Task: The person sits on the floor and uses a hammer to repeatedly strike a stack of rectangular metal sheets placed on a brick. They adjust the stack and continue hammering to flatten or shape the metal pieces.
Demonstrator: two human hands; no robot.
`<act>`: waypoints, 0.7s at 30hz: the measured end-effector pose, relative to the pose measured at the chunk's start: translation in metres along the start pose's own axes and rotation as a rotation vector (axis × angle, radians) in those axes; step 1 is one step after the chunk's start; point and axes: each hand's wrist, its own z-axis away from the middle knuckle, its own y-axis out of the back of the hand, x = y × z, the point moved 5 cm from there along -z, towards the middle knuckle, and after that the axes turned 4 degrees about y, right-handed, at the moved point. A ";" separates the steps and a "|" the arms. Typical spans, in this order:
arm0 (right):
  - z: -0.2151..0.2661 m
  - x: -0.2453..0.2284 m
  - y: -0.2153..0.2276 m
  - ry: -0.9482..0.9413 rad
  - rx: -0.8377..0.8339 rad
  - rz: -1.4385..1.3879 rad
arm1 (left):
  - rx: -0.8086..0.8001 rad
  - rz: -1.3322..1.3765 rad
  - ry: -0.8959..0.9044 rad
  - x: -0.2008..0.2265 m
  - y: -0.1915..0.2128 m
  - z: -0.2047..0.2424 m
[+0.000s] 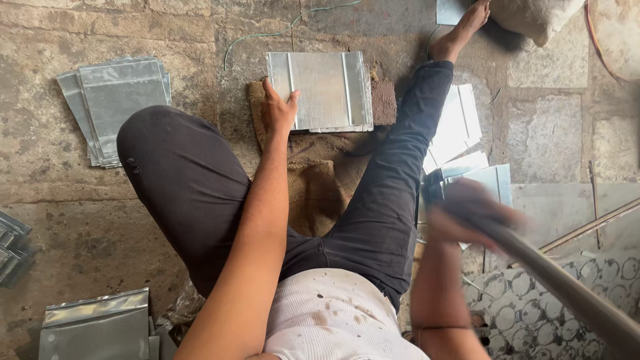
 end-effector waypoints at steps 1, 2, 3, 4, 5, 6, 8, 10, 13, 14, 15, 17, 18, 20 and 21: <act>0.040 0.032 0.000 -0.154 -0.081 0.207 | -0.001 0.001 0.005 0.000 0.000 0.001; 0.080 0.059 -0.004 -0.276 -0.240 0.470 | -0.020 -0.004 0.025 -0.002 -0.002 -0.001; 0.118 0.076 -0.009 -0.346 -0.460 0.799 | -0.038 -0.008 0.045 -0.007 -0.005 -0.003; 0.147 0.084 -0.010 -0.431 -0.621 0.996 | -0.055 -0.010 0.066 -0.014 -0.010 -0.006; 0.164 0.087 -0.007 -0.580 -0.706 1.019 | -0.025 -0.025 0.012 -0.022 -0.015 -0.003; 0.169 0.092 -0.013 -0.768 -0.664 0.778 | 0.017 -0.036 -0.053 -0.025 -0.018 -0.006; 0.158 0.083 -0.005 -1.109 -0.514 0.646 | 0.073 -0.041 -0.129 -0.027 -0.022 -0.021; 0.138 0.065 0.004 -1.236 -0.438 0.606 | 0.081 -0.029 -0.137 -0.033 -0.029 -0.020; 0.067 0.030 0.013 -0.381 -0.722 1.079 | 0.070 -0.070 -0.105 -0.030 -0.023 -0.016; 0.051 0.002 0.002 0.453 -0.941 1.338 | 0.042 -0.061 -0.057 -0.028 -0.019 -0.012; 0.036 -0.012 0.005 0.550 -0.847 1.387 | 0.014 -0.051 -0.009 -0.024 -0.016 -0.008; -0.011 -0.010 0.020 -0.160 -0.287 0.226 | 0.005 -0.045 0.017 -0.010 -0.005 -0.007; -0.025 -0.016 0.017 -0.091 -0.206 0.037 | 0.012 -0.050 0.006 -0.006 -0.002 -0.003; -0.026 -0.017 0.011 0.025 -0.164 -0.090 | 0.006 -0.041 0.005 -0.003 -0.001 0.000; -0.014 -0.001 0.011 -0.002 -0.107 -0.103 | -0.006 -0.028 0.015 -0.003 -0.003 -0.002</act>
